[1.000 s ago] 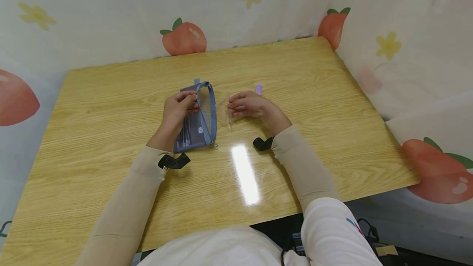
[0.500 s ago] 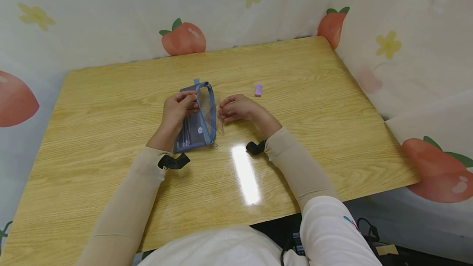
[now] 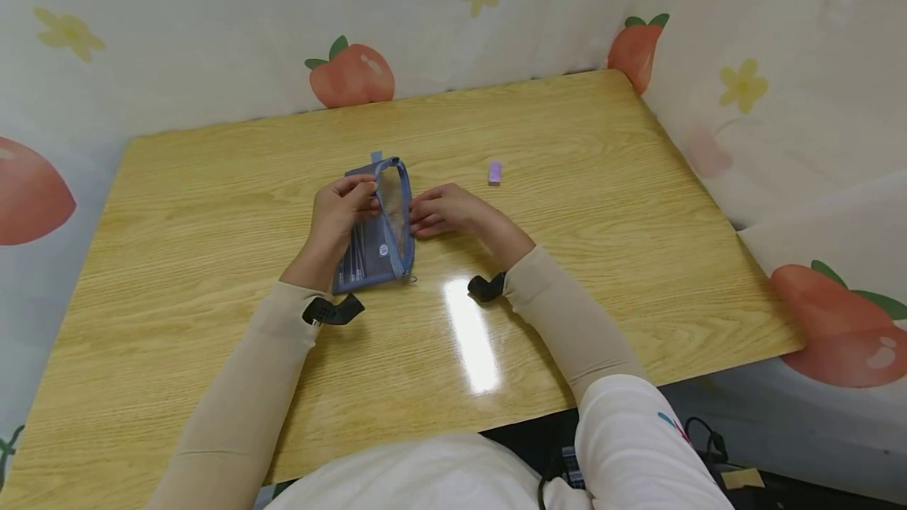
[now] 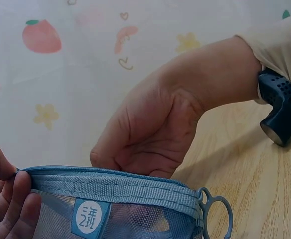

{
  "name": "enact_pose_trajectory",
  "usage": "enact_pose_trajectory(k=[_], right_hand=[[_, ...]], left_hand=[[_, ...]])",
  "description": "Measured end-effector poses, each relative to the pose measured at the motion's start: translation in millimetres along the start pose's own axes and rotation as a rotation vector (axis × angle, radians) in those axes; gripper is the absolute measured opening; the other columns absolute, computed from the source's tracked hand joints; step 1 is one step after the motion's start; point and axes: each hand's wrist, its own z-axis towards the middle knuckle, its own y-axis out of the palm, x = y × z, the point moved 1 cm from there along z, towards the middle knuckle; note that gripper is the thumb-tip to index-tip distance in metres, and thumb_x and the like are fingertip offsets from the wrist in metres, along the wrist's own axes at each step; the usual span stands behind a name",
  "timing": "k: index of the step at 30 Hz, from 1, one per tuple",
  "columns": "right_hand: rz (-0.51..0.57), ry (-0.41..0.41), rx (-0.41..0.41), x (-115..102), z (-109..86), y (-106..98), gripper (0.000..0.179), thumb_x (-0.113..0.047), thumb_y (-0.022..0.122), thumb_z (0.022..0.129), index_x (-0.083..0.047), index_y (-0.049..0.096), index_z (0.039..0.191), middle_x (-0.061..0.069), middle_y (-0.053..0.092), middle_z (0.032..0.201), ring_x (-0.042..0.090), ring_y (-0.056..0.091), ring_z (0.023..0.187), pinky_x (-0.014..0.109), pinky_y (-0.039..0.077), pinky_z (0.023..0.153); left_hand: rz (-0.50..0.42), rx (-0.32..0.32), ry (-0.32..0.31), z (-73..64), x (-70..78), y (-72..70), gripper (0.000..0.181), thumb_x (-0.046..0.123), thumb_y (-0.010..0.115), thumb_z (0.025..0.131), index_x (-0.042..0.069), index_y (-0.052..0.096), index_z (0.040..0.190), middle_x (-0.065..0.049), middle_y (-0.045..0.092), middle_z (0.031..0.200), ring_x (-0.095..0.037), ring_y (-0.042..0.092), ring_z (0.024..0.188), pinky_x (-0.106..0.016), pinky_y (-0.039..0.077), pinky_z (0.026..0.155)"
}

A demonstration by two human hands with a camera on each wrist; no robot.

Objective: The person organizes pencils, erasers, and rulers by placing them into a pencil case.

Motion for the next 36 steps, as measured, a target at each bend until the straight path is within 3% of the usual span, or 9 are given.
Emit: enact_pose_trajectory(k=[9,14,16,19,22,25,27,30,36], right_hand=[[0.026,-0.026,-0.086,0,3.7,6,0.036,-0.007,0.043,0.096,0.011,0.041,0.127,0.027,0.051,0.118,0.035,0.053,0.107,0.041,0.042,0.093],[-0.042,-0.074,-0.106,-5,0.8,3,0.039,-0.009,0.045,0.095,0.009,0.039,0.129,0.026,0.049,0.122,0.035,0.052,0.107,0.043,0.043,0.092],[-0.082,-0.113,-0.079,-10,-2.3,-3,0.040,-0.012,0.047,0.094,0.008,0.040,0.129,0.023,0.049,0.123,0.035,0.052,0.107,0.045,0.043,0.091],[-0.164,-0.179,0.042,-19,-9.5,-19,0.040,-0.017,0.050,0.093,0.004,0.045,0.128,0.018,0.052,0.121,0.033,0.054,0.105,0.044,0.044,0.090],[-0.326,-0.222,0.254,-27,-19.8,-40,0.040,-0.019,0.054,0.091,0.000,0.048,0.126,0.014,0.054,0.118,0.030,0.055,0.102,0.042,0.046,0.088],[-0.570,-0.194,0.481,-31,-30.6,-59,0.040,-0.019,0.056,0.090,-0.002,0.049,0.126,0.012,0.053,0.117,0.028,0.054,0.101,0.040,0.047,0.085],[-0.697,-0.147,0.575,-31,-35.8,-70,0.042,-0.018,0.057,0.089,-0.002,0.049,0.126,0.013,0.051,0.119,0.029,0.051,0.104,0.039,0.046,0.087],[-0.787,-0.082,0.618,-30,-38.5,-80,0.046,-0.018,0.059,0.087,-0.001,0.047,0.128,0.014,0.049,0.123,0.030,0.046,0.110,0.040,0.043,0.090],[-0.835,-0.051,0.592,-28,-35.5,-85,0.057,-0.013,0.068,0.079,0.001,0.045,0.129,0.016,0.049,0.123,0.030,0.045,0.111,0.039,0.040,0.093]], left_hand=[[-0.005,0.001,0.005,0.5,-0.2,-1.4,0.019,0.009,0.065,0.083,0.000,0.065,0.099,-0.007,0.064,0.076,-0.013,0.061,0.058,-0.027,0.055,0.058],[-0.018,-0.001,-0.001,-0.6,-0.1,-3.0,0.019,0.009,0.065,0.082,0.000,0.065,0.098,-0.009,0.064,0.077,-0.014,0.061,0.059,-0.028,0.055,0.059],[-0.018,0.001,-0.005,-0.9,-0.2,-3.4,0.019,0.010,0.066,0.082,0.001,0.065,0.098,-0.010,0.064,0.079,-0.015,0.061,0.059,-0.028,0.055,0.059],[-0.003,-0.001,-0.003,-1.1,-0.5,-3.8,0.020,0.011,0.066,0.082,0.001,0.065,0.099,-0.011,0.064,0.081,-0.015,0.062,0.061,-0.029,0.055,0.061],[0.004,-0.007,0.000,-1.2,-1.1,-4.2,0.020,0.012,0.066,0.082,0.002,0.065,0.099,-0.010,0.064,0.081,-0.015,0.062,0.062,-0.031,0.055,0.064],[0.003,-0.010,-0.001,-1.2,-1.3,-4.4,0.021,0.012,0.067,0.082,0.001,0.065,0.100,-0.009,0.064,0.080,-0.016,0.062,0.062,-0.032,0.055,0.064],[0.002,-0.012,-0.003,-1.3,-1.4,-4.5,0.021,0.012,0.067,0.082,0.001,0.065,0.100,-0.009,0.064,0.080,-0.016,0.062,0.062,-0.031,0.055,0.063],[0.000,-0.013,-0.003,-1.9,-1.0,-4.1,0.021,0.012,0.066,0.082,0.001,0.065,0.099,-0.009,0.064,0.080,-0.016,0.062,0.062,-0.029,0.055,0.062],[0.000,-0.009,0.006,-2.7,-0.5,-3.0,0.020,0.012,0.066,0.082,0.001,0.065,0.099,-0.009,0.064,0.080,-0.016,0.062,0.062,-0.029,0.055,0.061]])
